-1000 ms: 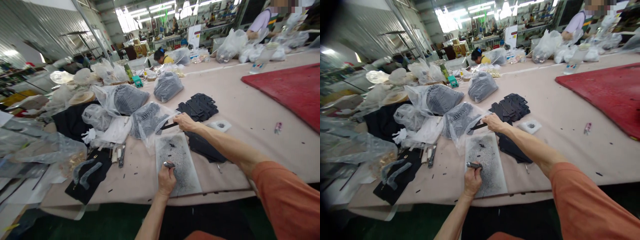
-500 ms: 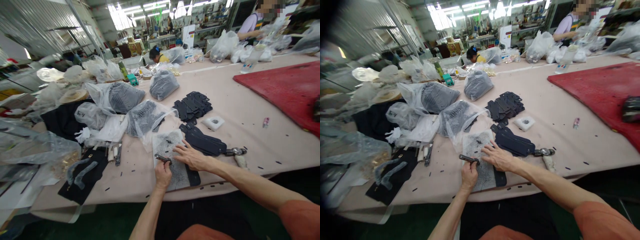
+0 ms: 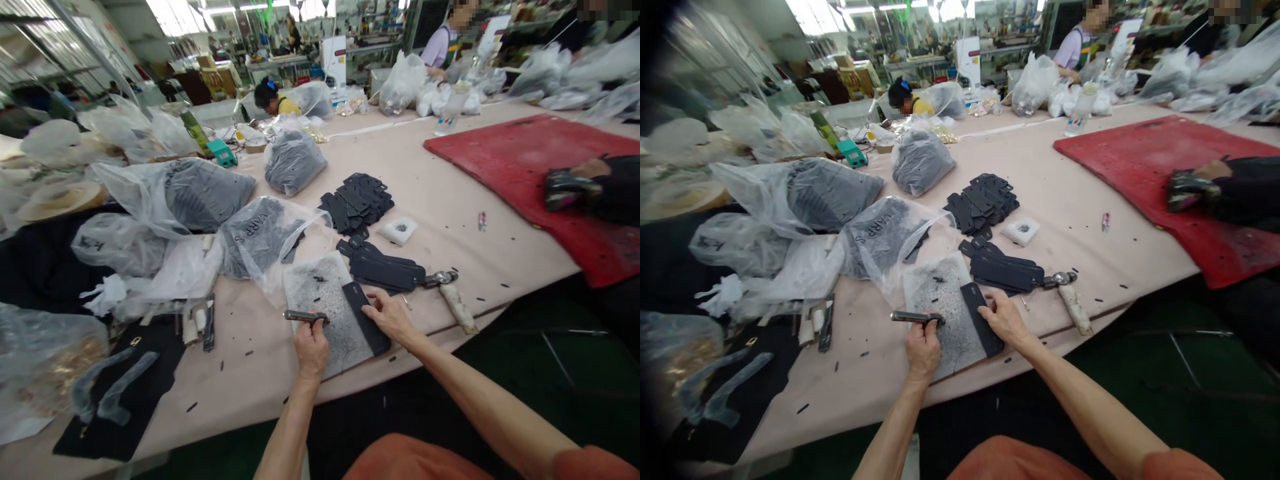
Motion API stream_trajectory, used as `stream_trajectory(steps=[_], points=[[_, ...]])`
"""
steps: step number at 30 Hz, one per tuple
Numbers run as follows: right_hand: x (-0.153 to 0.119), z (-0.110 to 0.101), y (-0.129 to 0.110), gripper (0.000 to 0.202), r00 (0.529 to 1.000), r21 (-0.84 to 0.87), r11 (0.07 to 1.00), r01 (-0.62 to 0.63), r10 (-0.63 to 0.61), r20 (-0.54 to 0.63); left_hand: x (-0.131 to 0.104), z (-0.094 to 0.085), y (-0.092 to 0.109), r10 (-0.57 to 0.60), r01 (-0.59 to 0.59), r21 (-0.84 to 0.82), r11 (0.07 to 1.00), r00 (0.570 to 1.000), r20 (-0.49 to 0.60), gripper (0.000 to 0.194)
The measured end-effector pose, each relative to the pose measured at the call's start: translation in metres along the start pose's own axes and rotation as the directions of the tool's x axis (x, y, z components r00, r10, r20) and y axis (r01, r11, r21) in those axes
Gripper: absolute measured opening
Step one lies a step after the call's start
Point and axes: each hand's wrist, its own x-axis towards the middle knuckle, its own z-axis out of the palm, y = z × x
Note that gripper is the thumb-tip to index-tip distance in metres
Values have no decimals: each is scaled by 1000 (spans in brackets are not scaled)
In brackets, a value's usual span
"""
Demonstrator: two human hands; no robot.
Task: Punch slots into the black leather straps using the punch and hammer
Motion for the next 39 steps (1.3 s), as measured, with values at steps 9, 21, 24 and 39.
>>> stream_trajectory(steps=[9,21,24,39], points=[[-8,22,-14,42,998,-171,985,-22,11,-62,12,0,13,-23,26,-57,998,998,52,24],[-19,29,-13,42,988,-224,974,34,-66,-140,48,58,48,111,-76,-171,982,973,201,16],[-24,34,-10,40,972,-185,981,65,-104,-210,46,59,44,90,-57,-158,986,974,208,17],[-24,29,-11,39,971,-191,979,72,-113,-210,45,59,45,128,-106,-102,989,962,240,16]])
